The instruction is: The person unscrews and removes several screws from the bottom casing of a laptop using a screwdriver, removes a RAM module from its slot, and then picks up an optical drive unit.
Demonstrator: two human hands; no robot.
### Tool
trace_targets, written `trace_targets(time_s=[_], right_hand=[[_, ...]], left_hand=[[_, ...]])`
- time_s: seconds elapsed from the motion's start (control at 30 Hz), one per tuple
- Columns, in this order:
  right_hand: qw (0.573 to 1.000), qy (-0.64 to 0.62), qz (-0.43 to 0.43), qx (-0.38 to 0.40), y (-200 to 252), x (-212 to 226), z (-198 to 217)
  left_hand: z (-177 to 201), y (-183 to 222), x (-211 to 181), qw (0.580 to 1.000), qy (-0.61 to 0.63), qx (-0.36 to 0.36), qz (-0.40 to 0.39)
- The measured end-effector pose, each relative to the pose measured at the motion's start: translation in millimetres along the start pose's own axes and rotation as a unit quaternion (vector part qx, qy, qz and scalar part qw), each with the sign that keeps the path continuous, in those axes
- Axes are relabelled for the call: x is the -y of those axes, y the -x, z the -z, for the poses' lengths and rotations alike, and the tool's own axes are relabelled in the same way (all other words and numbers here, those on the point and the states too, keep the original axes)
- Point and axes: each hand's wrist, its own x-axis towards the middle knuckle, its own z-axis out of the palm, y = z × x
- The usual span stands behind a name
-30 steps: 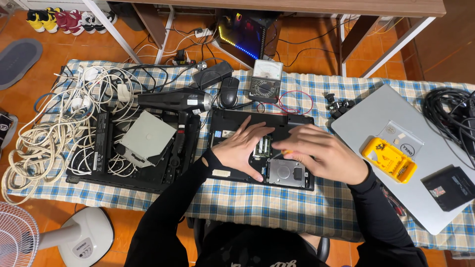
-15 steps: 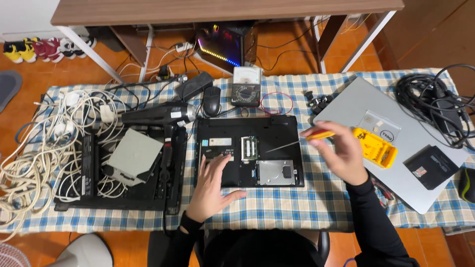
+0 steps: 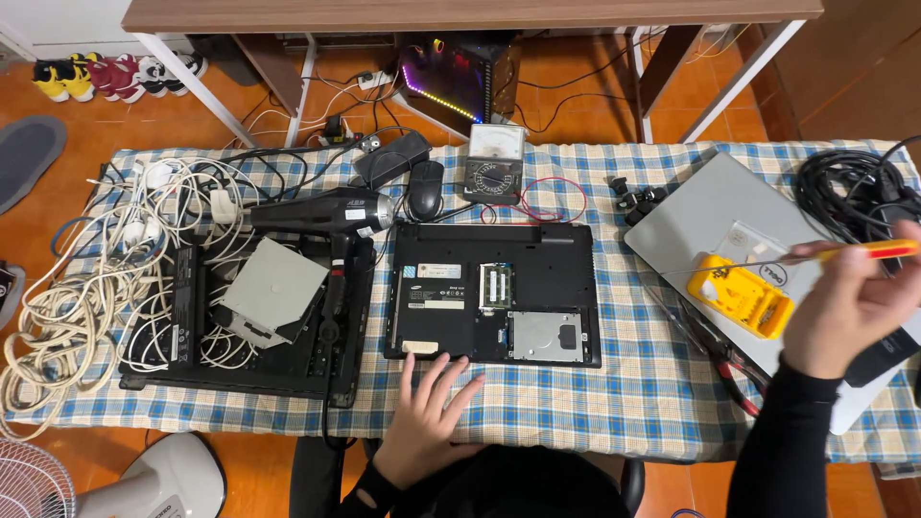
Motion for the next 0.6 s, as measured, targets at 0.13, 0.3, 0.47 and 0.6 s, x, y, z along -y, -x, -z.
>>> trace_targets(time_s=[0.13, 0.3, 0.47, 0.6], right_hand=[[1.0, 0.011, 0.002, -0.018, -10, -73, 69], [0.998, -0.038, -0.022, -0.052, -2, -151, 125], [0.998, -0.027, -0.021, -0.061, 15, -165, 139], [0.994, -0.065, -0.048, -0.077, 21, -166, 142]], left_hand=[[3, 8, 12, 0.998, -0.047, 0.027, 0.012], [-6, 13, 18, 0.997, -0.059, 0.043, 0.006], [-14, 22, 19, 0.995, -0.091, 0.028, -0.023], [-18, 22, 20, 0.994, -0.082, 0.075, -0.012]])
